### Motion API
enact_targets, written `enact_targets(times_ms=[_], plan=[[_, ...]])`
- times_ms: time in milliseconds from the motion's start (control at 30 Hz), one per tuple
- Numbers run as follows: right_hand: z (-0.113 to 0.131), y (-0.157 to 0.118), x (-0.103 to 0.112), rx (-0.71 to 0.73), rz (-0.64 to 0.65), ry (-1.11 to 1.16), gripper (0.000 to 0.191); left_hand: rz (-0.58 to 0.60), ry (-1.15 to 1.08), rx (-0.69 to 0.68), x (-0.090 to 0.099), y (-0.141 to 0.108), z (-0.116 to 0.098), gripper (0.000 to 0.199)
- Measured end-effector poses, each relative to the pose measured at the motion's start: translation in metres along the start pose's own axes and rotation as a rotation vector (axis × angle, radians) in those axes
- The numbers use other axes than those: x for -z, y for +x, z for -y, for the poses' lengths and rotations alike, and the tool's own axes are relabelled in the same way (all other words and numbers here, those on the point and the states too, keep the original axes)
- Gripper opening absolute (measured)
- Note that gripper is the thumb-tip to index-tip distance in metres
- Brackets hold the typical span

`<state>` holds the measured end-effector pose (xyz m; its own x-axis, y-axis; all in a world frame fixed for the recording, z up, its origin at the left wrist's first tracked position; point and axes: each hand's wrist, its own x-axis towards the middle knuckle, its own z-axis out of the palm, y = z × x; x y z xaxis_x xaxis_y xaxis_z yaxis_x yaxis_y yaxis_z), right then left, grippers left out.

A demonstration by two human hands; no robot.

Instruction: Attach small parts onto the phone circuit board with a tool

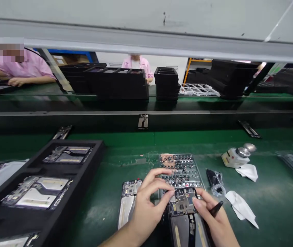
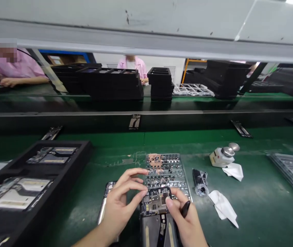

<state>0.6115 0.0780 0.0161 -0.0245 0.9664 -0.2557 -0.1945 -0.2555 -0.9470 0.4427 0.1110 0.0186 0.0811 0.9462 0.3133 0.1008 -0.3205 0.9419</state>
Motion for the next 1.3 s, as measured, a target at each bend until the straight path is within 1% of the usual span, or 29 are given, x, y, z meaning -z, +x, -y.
enact_targets(times_ms=[100, 267, 333, 500, 567, 700, 733, 767, 800, 833, 867, 900, 933, 967, 1000, 1033, 1067, 1100, 1133, 1300], plan=[[-0.004, -0.001, 0.0, -0.003, 0.028, -0.045, 0.027, 0.01, 0.145, -0.146, 0.001, -0.004, 0.0, 0.016], [-0.01, 0.0, 0.006, 0.039, 0.043, -0.161, 0.029, 0.019, 0.299, -0.548, 0.002, 0.001, 0.004, 0.022], [-0.011, 0.0, 0.009, 0.06, 0.065, -0.2, 0.03, 0.047, 0.356, -0.658, 0.002, 0.002, 0.008, 0.023], [-0.011, 0.001, 0.012, 0.055, 0.096, -0.209, 0.029, 0.179, 0.512, -0.806, 0.009, 0.004, 0.011, 0.019], [-0.012, 0.001, 0.013, 0.051, 0.103, -0.212, 0.029, 0.246, 0.551, -0.842, 0.013, 0.007, 0.007, 0.017], [-0.014, 0.001, 0.017, 0.033, 0.113, -0.212, 0.028, 0.33, 0.662, -0.897, 0.017, 0.01, -0.001, 0.015], [-0.013, 0.001, 0.017, 0.031, 0.107, -0.208, 0.027, 0.358, 0.692, -0.877, 0.018, 0.01, -0.002, 0.016], [-0.013, 0.001, 0.017, 0.03, 0.097, -0.201, 0.027, 0.383, 0.697, -0.83, 0.017, 0.009, -0.003, 0.018], [-0.012, 0.001, 0.017, 0.028, 0.087, -0.192, 0.026, 0.392, 0.666, -0.744, 0.017, 0.008, -0.004, 0.02], [-0.011, 0.001, 0.017, 0.025, 0.081, -0.182, 0.025, 0.376, 0.598, -0.613, 0.015, 0.007, -0.004, 0.023], [-0.01, 0.001, 0.017, 0.024, 0.08, -0.173, 0.024, 0.349, 0.496, -0.44, 0.013, 0.006, -0.004, 0.025], [-0.01, 0.001, 0.016, 0.024, 0.081, -0.167, 0.023, 0.334, 0.366, -0.236, 0.011, 0.004, -0.004, 0.026], [-0.009, 0.001, 0.016, 0.024, 0.081, -0.164, 0.023, 0.344, 0.214, -0.025, 0.008, 0.003, -0.004, 0.026], [-0.009, 0.002, 0.017, 0.029, 0.078, -0.167, 0.022, 0.371, 0.057, 0.171, 0.005, 0.001, -0.003, 0.025], [-0.009, 0.003, 0.017, 0.039, 0.069, -0.177, 0.022, 0.41, -0.095, 0.334, 0.001, 0.0, -0.002, 0.025], [-0.009, 0.004, 0.018, 0.05, 0.06, -0.193, 0.021, 0.449, -0.228, 0.448, -0.002, -0.002, -0.002, 0.025], [-0.009, 0.005, 0.019, 0.061, 0.057, -0.218, 0.021, 0.471, -0.328, 0.515, -0.005, -0.004, -0.001, 0.024], [-0.009, 0.006, 0.02, 0.077, 0.059, -0.252, 0.021, 0.472, -0.382, 0.549, -0.007, -0.006, 0.0, 0.023], [-0.008, 0.008, 0.021, 0.098, 0.061, -0.292, 0.021, 0.466, -0.384, 0.562, -0.009, -0.008, 0.001, 0.022], [-0.004, 0.015, 0.019, 0.174, 0.048, -0.487, 0.017, 0.503, -0.164, 0.543, -0.011, -0.013, 0.004, 0.019]])
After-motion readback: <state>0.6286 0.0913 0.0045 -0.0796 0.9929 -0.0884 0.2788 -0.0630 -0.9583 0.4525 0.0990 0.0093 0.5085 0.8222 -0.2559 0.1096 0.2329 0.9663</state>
